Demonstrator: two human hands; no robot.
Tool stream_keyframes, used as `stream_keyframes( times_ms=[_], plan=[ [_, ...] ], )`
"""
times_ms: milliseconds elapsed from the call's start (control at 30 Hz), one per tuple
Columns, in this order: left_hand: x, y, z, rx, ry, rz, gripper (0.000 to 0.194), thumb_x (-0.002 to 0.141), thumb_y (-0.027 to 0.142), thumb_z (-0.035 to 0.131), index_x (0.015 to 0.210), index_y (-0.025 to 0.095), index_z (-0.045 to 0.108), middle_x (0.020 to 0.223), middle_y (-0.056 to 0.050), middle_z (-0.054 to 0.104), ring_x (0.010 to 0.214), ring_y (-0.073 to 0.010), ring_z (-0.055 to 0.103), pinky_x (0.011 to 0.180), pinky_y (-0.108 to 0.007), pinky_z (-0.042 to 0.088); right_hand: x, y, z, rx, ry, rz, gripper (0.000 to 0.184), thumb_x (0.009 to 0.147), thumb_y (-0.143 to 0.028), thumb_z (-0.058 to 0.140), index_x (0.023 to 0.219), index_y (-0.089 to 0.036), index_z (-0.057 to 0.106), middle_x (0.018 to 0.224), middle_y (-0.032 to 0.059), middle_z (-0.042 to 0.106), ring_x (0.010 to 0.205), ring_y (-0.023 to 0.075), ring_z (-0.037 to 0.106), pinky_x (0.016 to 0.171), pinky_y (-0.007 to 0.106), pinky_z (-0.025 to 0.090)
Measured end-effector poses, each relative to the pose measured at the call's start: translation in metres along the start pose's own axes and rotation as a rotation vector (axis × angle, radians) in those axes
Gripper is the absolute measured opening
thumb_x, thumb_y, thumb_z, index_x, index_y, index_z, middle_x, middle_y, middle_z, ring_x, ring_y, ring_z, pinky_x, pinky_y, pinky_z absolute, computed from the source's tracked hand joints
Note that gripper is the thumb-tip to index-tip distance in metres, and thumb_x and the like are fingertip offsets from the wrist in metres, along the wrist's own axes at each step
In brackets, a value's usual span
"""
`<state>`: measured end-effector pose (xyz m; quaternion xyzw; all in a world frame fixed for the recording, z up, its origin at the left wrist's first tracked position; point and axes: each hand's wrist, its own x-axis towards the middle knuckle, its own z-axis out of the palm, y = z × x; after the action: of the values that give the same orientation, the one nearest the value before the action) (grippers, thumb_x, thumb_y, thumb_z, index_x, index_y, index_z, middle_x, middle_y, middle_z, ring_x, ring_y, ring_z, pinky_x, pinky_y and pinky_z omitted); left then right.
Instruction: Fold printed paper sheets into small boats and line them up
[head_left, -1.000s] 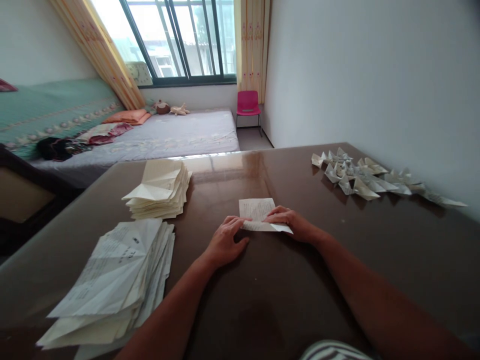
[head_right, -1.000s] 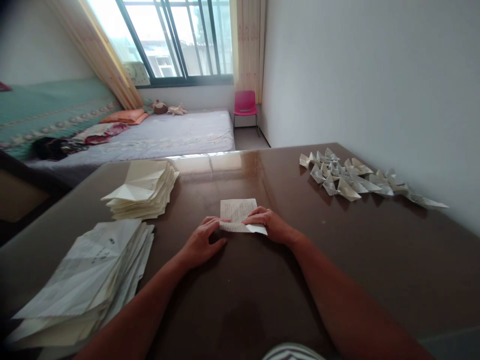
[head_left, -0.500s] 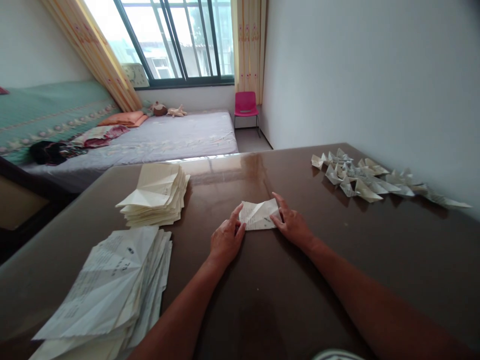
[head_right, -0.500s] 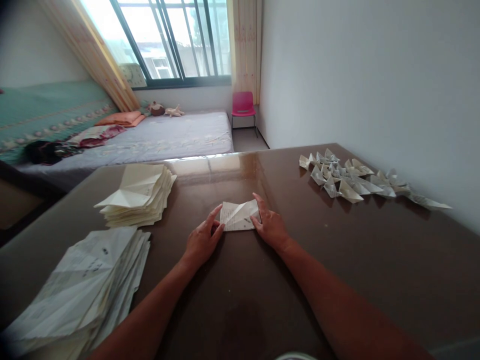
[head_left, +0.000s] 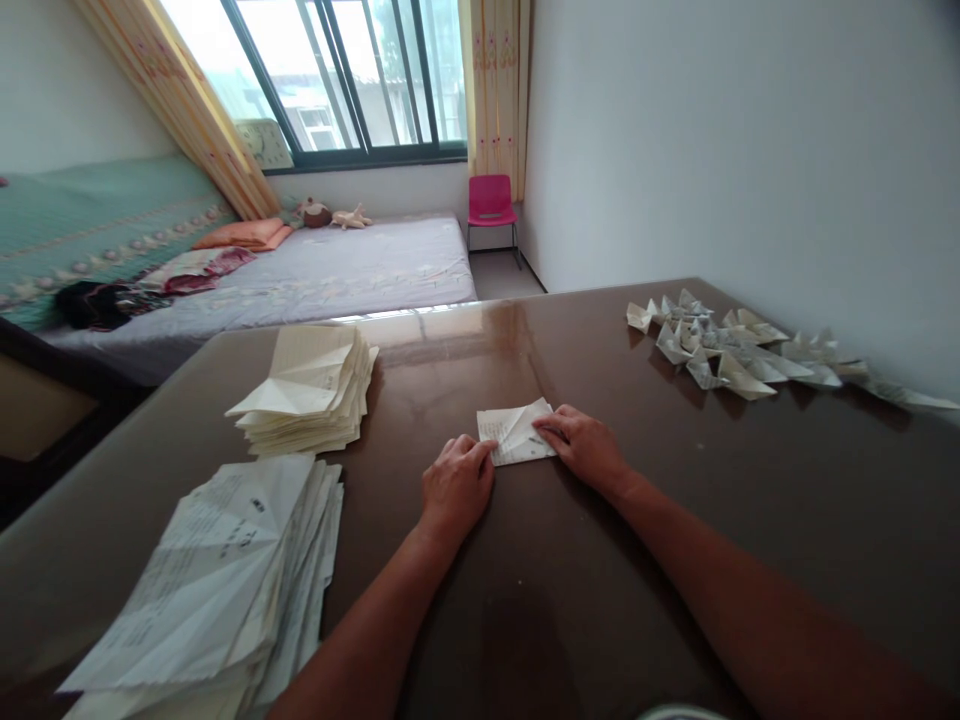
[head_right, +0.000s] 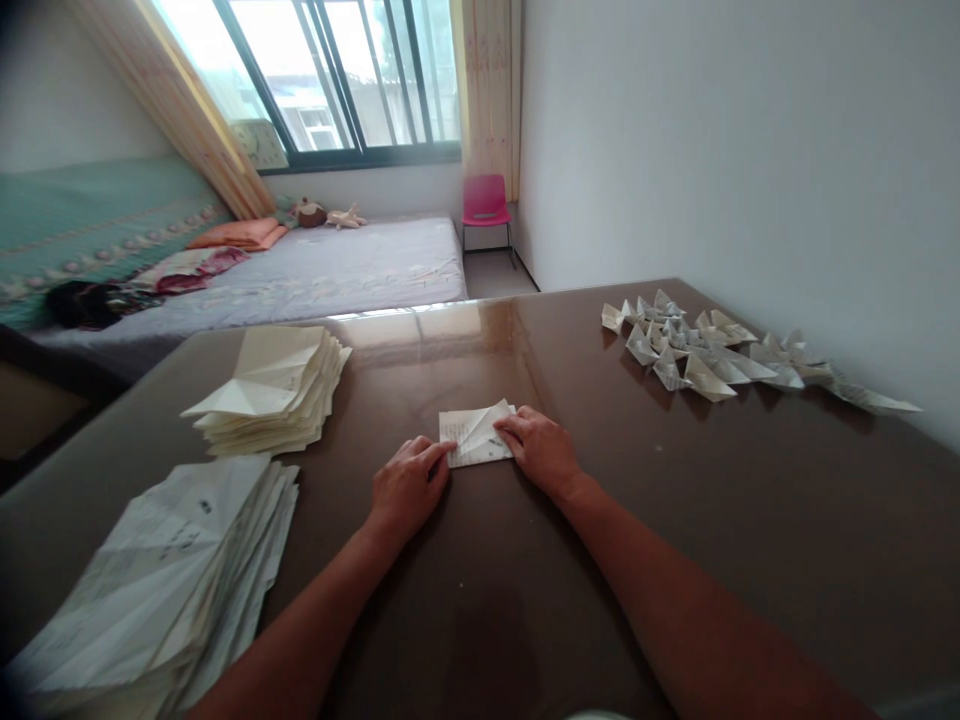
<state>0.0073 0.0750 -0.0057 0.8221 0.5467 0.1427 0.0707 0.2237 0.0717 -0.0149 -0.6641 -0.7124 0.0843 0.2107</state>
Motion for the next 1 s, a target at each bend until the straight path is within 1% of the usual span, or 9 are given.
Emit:
stream_keyframes(
  times_ms=[167,300,433,567,700,767,833,900,1000],
  plan=[
    [0.000,0.000,0.002,0.115,0.060,0.055,0.027,0.093,0.029,0.046,0.115,0.031,0.063,0.099,-0.004,0.062,0.098,-0.0212,0.055,0.070,-0.030,0.052,0.001,-0.001,0.000,-0.012,-0.008,0.018,0.025,0.093,-0.040,0.047,0.104,-0.034,0.069,0.095,0.0002,0.065,0.086,0.0156,0.063,0.066,0.024,0.039],
    [-0.002,0.002,0.006,0.105,0.136,0.299,0.031,0.092,0.016,0.045,0.117,0.022,0.062,0.126,-0.007,0.058,0.123,-0.0235,0.046,0.099,-0.038,0.047,0.001,-0.002,-0.001,-0.024,-0.010,0.022,0.026,0.093,-0.040,0.046,0.105,-0.034,0.069,0.096,0.0002,0.066,0.087,0.0159,0.063,0.066,0.024,0.040],
    [-0.009,0.012,0.012,0.038,0.073,0.493,0.039,0.093,0.014,0.040,0.130,0.016,0.054,0.137,-0.006,0.054,0.132,-0.0216,0.042,0.110,-0.037,0.039,0.001,-0.003,-0.001,-0.017,-0.005,0.011,0.027,0.094,-0.039,0.046,0.105,-0.032,0.069,0.097,0.0011,0.066,0.089,0.0157,0.063,0.068,0.024,0.042],
    [-0.013,0.019,0.015,0.018,-0.010,0.472,0.042,0.095,0.024,0.040,0.135,0.016,0.048,0.140,-0.007,0.051,0.131,-0.0232,0.044,0.110,-0.039,0.039,0.001,-0.002,0.001,-0.003,0.002,0.005,0.026,0.094,-0.038,0.046,0.104,-0.032,0.069,0.098,0.0015,0.066,0.090,0.0162,0.063,0.069,0.025,0.043],
    [-0.014,0.018,0.013,0.020,-0.023,0.451,0.043,0.095,0.030,0.041,0.135,0.020,0.048,0.143,-0.009,0.047,0.135,-0.0266,0.039,0.109,-0.044,0.040,0.001,0.000,-0.001,0.011,-0.002,0.008,0.024,0.093,-0.035,0.047,0.104,-0.032,0.069,0.099,0.0019,0.065,0.088,0.0165,0.062,0.069,0.026,0.045],
    [-0.013,0.018,0.011,0.024,-0.035,0.444,0.043,0.094,0.031,0.042,0.135,0.021,0.049,0.144,-0.009,0.046,0.137,-0.0280,0.036,0.109,-0.045,0.039,0.000,0.000,-0.005,-0.006,0.045,-0.002,0.025,0.092,-0.030,0.049,0.107,-0.029,0.068,0.104,0.0045,0.064,0.092,0.0187,0.060,0.075,0.028,0.047],
    [-0.013,0.019,0.010,0.024,-0.052,0.439,0.043,0.094,0.031,0.042,0.136,0.021,0.049,0.145,-0.009,0.045,0.138,-0.0286,0.034,0.110,-0.046,0.039,-0.003,-0.004,-0.011,-0.032,0.126,-0.062,0.029,0.092,-0.024,0.048,0.114,-0.025,0.066,0.114,0.0086,0.061,0.105,0.0226,0.056,0.088,0.034,0.045],
    [-0.013,0.018,0.009,0.024,-0.062,0.440,0.044,0.094,0.032,0.042,0.136,0.021,0.048,0.145,-0.009,0.044,0.139,-0.0282,0.033,0.111,-0.046,0.037,-0.008,-0.011,-0.014,-0.018,0.138,-0.216,0.036,0.093,-0.020,0.042,0.125,-0.021,0.060,0.126,0.0107,0.057,0.119,0.0244,0.047,0.101,0.039,0.038],
    [-0.012,0.016,0.011,0.023,-0.068,0.464,0.043,0.094,0.031,0.043,0.134,0.019,0.050,0.145,-0.010,0.044,0.139,-0.0264,0.032,0.113,-0.046,0.033,-0.017,-0.023,-0.010,0.083,-0.086,-0.514,0.046,0.098,-0.032,0.034,0.141,-0.017,0.043,0.142,0.0101,0.047,0.133,0.0205,0.037,0.111,0.037,0.030]
  ],
)
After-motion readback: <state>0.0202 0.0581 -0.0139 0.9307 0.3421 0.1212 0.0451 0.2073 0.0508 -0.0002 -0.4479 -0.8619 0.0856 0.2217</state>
